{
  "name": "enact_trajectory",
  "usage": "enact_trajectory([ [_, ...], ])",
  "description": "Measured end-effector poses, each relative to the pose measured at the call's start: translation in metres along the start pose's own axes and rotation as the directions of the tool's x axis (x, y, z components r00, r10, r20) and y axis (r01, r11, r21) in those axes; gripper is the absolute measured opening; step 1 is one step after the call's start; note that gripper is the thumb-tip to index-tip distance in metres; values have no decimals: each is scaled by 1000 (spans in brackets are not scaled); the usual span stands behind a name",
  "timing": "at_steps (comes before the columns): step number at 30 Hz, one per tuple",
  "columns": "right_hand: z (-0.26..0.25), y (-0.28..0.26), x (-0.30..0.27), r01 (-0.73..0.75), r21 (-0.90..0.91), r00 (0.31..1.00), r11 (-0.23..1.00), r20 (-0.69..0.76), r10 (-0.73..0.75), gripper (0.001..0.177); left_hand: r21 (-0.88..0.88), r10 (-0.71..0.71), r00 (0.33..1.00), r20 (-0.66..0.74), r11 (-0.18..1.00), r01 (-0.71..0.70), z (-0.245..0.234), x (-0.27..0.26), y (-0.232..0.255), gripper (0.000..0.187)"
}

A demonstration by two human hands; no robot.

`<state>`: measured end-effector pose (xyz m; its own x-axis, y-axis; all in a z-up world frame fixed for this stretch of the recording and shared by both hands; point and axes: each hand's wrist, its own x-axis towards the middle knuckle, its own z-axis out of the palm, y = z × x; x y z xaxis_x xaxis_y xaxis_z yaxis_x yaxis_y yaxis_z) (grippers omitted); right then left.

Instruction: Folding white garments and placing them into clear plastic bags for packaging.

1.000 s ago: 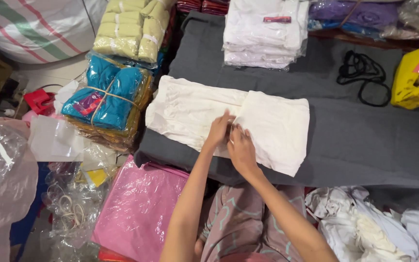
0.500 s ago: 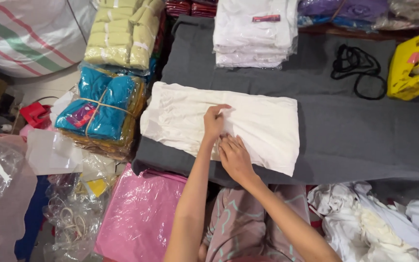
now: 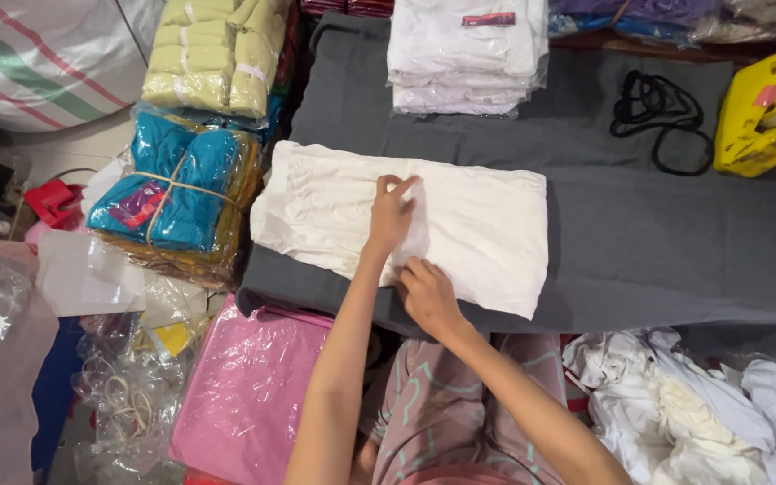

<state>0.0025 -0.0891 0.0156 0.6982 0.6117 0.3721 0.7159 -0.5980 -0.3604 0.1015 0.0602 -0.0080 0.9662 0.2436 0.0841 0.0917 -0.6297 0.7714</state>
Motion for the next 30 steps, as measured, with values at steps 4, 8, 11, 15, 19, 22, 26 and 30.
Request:
enact_trajectory([
  [4,-24,-9,-9,-112,137,988,984,125,95,25,366,148,989,-15,921,-132,-27,-25,32,46],
  [8,-60,10,-28,-158,272,985,949,106,134,25,586,351,906,-238,796,-154,-49,-30,-16,39],
  [11,-85,40,-42,-206,332,971,921,-50,235,24,646,329,767,-550,750,142,-107,-36,-48,27],
  [15,-104,73,-60,-436,195,858,879,-206,471,17,474,34,659,-752,723,503,-154,-62,-100,48],
  [19,-103,80,-68,-538,257,781,802,-207,590,13,271,-301,745,-595,797,539,-154,-75,-111,59],
  [22,-98,77,-70,-555,255,773,792,-195,604,15,143,-418,710,-566,799,584,-148,-67,-133,60],
  [26,-97,79,-73,-550,266,775,792,-192,602,16,39,-494,679,-544,793,608,-138,-48,-157,62],
  [30,-100,77,-73,-560,294,766,775,-171,619,17,-171,-323,702,-635,945,280,-137,-33,-107,46],
])
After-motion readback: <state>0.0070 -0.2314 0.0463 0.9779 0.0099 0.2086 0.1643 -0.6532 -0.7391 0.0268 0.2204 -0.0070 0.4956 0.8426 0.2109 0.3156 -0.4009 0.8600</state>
